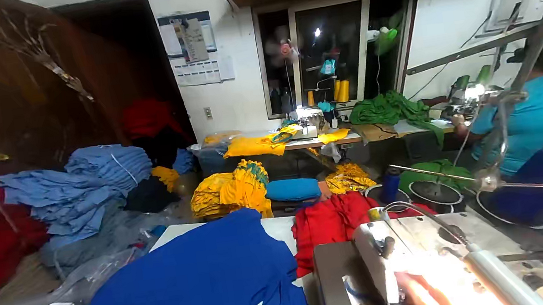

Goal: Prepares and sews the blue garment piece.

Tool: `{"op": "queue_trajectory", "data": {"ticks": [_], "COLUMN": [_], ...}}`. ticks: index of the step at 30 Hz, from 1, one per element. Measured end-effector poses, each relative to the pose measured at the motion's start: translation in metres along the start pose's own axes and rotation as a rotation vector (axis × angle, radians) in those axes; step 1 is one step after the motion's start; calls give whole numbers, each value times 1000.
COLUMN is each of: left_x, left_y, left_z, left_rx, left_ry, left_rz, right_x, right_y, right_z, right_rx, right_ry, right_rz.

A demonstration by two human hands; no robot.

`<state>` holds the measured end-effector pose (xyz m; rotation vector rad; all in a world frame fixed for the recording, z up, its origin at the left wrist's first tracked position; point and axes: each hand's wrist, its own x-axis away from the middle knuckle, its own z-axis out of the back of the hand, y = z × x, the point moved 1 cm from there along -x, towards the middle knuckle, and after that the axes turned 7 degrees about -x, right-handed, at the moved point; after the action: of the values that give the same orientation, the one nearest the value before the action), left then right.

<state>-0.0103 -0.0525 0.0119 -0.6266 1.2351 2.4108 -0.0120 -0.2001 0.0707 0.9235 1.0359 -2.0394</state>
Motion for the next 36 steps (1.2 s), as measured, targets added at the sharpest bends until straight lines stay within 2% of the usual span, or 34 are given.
{"op": "queue_trajectory", "data": {"ticks": [4, 7, 14, 20, 28, 31, 36], "left_x": [1, 2, 4, 3, 0, 1, -1], "left_y": [-1, -2, -5, -11, -11, -12, -11], "left_z": [-1, -1, -4, -8, -5, -5, -5], "left_rx": [6, 7, 29, 31, 3, -18, -83], "left_ry": [20, 25, 46, 70, 22, 21, 26], "left_rz": [20, 22, 2, -17, -4, 2, 3], "right_x": [-39, -48, -62, -68, -77, -75, -80], "right_y": [4, 16, 23, 15, 17, 27, 37], "right_z": [-7, -14, -8, -3, 8, 6, 5], "right_rx": [261, 273, 409, 514, 470, 377, 385], "right_ry": [3, -13, -47, -147, -352, -292, -271], "right_rz": [-104, -119, -13, -120, 38, 91, 104]}}
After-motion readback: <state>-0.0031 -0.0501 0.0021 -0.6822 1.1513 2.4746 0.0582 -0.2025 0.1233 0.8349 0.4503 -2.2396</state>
